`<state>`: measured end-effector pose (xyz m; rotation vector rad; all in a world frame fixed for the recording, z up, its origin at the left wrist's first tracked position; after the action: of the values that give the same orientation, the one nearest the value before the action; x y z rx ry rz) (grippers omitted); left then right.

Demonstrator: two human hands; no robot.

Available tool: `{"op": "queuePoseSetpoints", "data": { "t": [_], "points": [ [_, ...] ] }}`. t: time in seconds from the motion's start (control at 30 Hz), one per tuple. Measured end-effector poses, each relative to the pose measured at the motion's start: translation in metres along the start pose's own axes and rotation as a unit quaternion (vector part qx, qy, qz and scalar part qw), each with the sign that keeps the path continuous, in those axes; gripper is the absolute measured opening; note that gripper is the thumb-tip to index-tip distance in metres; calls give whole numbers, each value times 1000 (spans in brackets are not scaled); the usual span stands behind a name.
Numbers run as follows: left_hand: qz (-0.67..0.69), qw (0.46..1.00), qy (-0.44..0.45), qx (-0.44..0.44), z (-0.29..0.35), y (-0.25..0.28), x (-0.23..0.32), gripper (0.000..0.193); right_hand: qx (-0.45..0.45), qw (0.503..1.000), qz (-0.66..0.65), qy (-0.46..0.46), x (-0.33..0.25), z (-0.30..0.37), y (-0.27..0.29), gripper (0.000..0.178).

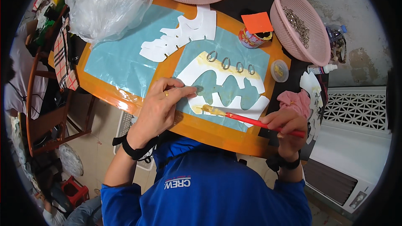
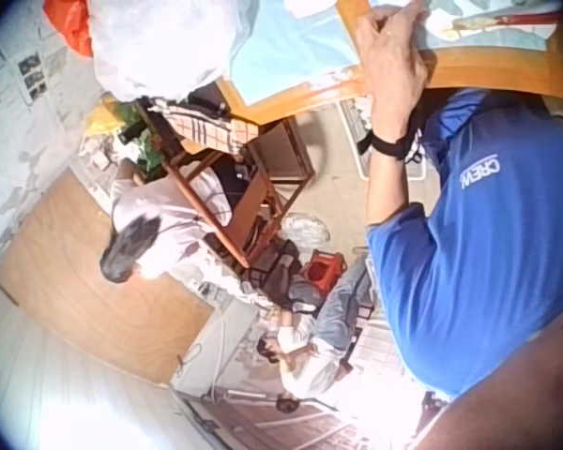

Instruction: Applying glue to white shoe upper components and attaching metal eyelets.

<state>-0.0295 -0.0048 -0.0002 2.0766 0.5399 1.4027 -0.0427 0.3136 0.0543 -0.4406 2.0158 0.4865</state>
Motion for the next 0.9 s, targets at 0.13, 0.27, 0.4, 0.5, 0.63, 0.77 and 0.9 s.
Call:
{"op": "queuePoseSetpoints", "data": {
  "t": [0.13,0.27,0.4,0.5,0.63,0.77,0.9],
  "points": [
    [3,1000,10,-1,1,-1,-2,57,8,1000,0,-8,-4,6,2,9],
    [-6,1000,2,2,-1,0,1,58,20,1000,10,-8,-7,7,3,8],
    [-2,1000,8,7,1,-2,-1,58,74,997,15,-14,-5,9,8,12],
    [-4,1000,13,8,2,-2,-2,58,164,985,55,-11,-5,15,17,22],
    [-8,1000,4,7,2,-2,-2,58,260,965,22,-23,4,25,19,26],
    [-2,1000,6,10,2,-2,-2,59,307,949,1,-77,22,32,9,23],
    [-11,1000,4,13,0,-1,2,58,320,939,-21,-124,31,31,5,14]
  ]
}}
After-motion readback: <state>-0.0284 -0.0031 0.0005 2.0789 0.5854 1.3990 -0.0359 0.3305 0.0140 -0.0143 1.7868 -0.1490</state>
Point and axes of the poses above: each hand's wrist, its own z-axis away from the middle knuckle, its own y-axis out of the back of the hand, x = y × z, the point moved 3 cm from there along -z, towards the middle knuckle, and after that the axes turned 1 degree about -z, right-handed, at the moved point
